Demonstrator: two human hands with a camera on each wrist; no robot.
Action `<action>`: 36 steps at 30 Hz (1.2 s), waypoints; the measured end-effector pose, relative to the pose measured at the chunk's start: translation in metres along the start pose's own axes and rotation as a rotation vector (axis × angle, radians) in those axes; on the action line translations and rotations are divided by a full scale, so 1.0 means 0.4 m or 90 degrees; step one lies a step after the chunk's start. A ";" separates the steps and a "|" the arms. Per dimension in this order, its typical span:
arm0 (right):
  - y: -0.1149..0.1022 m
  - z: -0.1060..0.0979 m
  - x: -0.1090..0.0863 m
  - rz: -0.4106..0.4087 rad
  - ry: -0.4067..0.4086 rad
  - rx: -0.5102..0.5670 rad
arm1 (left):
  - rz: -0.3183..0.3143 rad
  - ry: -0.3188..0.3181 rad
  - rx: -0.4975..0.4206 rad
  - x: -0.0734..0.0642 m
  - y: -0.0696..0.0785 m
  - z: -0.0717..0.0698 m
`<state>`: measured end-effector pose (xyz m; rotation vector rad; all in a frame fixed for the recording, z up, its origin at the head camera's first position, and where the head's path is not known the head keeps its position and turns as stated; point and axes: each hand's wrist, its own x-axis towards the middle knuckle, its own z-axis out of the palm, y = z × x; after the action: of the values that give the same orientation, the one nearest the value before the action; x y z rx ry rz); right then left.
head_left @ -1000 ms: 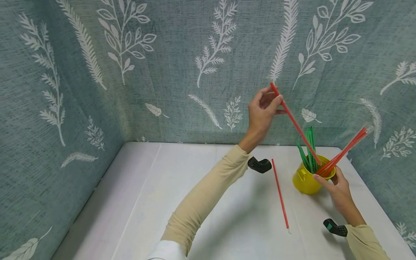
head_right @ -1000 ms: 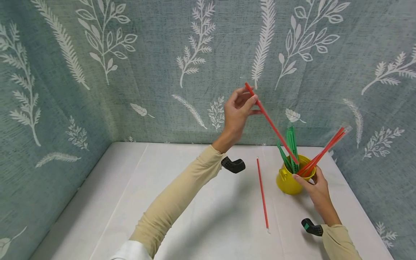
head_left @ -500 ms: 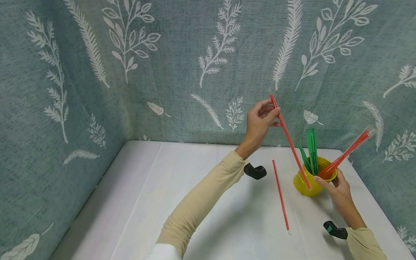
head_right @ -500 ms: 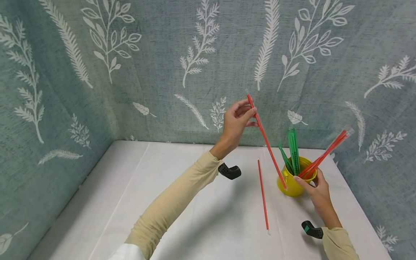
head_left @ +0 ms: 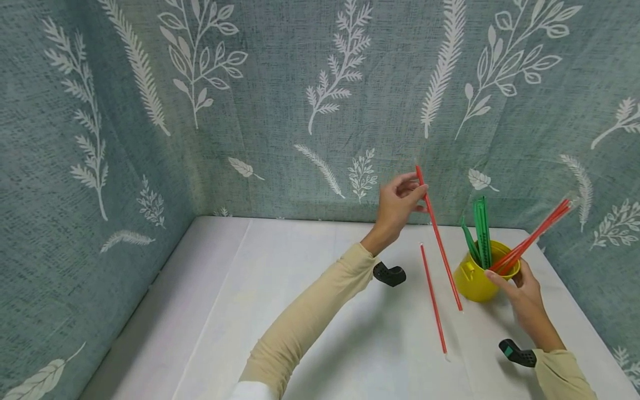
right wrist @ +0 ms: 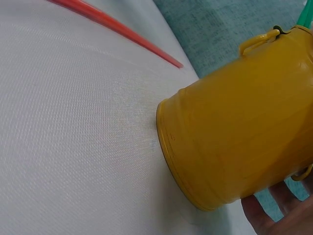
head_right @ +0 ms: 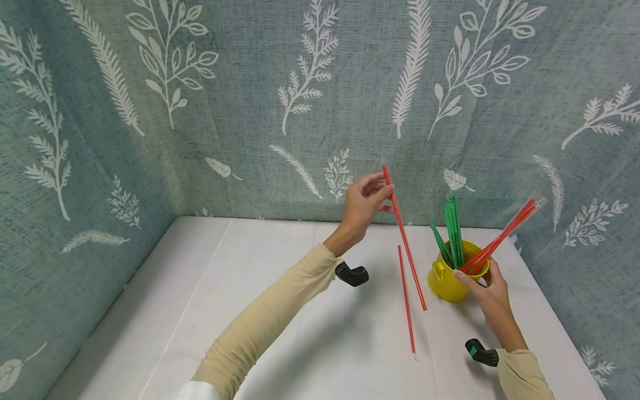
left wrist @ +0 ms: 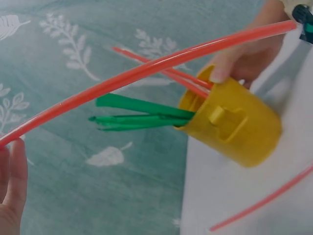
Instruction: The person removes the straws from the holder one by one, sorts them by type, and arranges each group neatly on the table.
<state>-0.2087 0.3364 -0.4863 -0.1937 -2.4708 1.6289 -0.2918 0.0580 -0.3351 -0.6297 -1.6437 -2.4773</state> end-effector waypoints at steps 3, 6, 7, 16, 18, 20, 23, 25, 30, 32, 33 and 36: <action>-0.004 -0.001 -0.003 0.005 0.001 -0.002 | -0.014 0.003 0.010 -0.006 -0.019 -0.006; -0.016 -0.001 -0.010 0.004 0.002 0.007 | -0.033 0.006 0.024 -0.010 -0.038 -0.016; -0.021 -0.001 -0.013 0.004 0.000 0.010 | -0.043 0.009 0.027 -0.012 -0.044 -0.019; -0.032 -0.004 -0.020 0.013 -0.008 0.008 | -0.132 0.034 0.018 -0.022 -0.072 -0.038; -0.031 -0.005 -0.020 0.010 -0.004 0.007 | -0.143 0.032 0.021 -0.024 -0.078 -0.042; -0.031 -0.004 -0.021 0.007 0.001 0.010 | -0.151 0.026 0.025 -0.029 -0.084 -0.046; -0.029 -0.003 -0.021 0.004 0.002 0.013 | -0.166 0.021 0.031 -0.037 -0.095 -0.052; -0.027 -0.002 -0.022 0.002 0.000 0.018 | -0.178 0.021 0.036 -0.043 -0.105 -0.056; -0.026 -0.002 -0.018 -0.002 -0.006 0.021 | -0.199 0.031 0.038 -0.055 -0.132 -0.064; -0.028 -0.002 -0.016 -0.001 -0.007 0.017 | -0.209 0.037 0.035 -0.059 -0.141 -0.067; -0.029 -0.002 -0.014 -0.001 -0.007 0.016 | -0.213 0.039 0.038 -0.061 -0.145 -0.069; -0.031 0.001 -0.011 -0.003 -0.006 0.011 | -0.223 0.046 0.045 -0.065 -0.156 -0.075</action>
<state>-0.2045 0.3302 -0.4753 -0.1794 -2.4604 1.6532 -0.2958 0.0530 -0.4088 -0.2572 -1.9478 -2.6149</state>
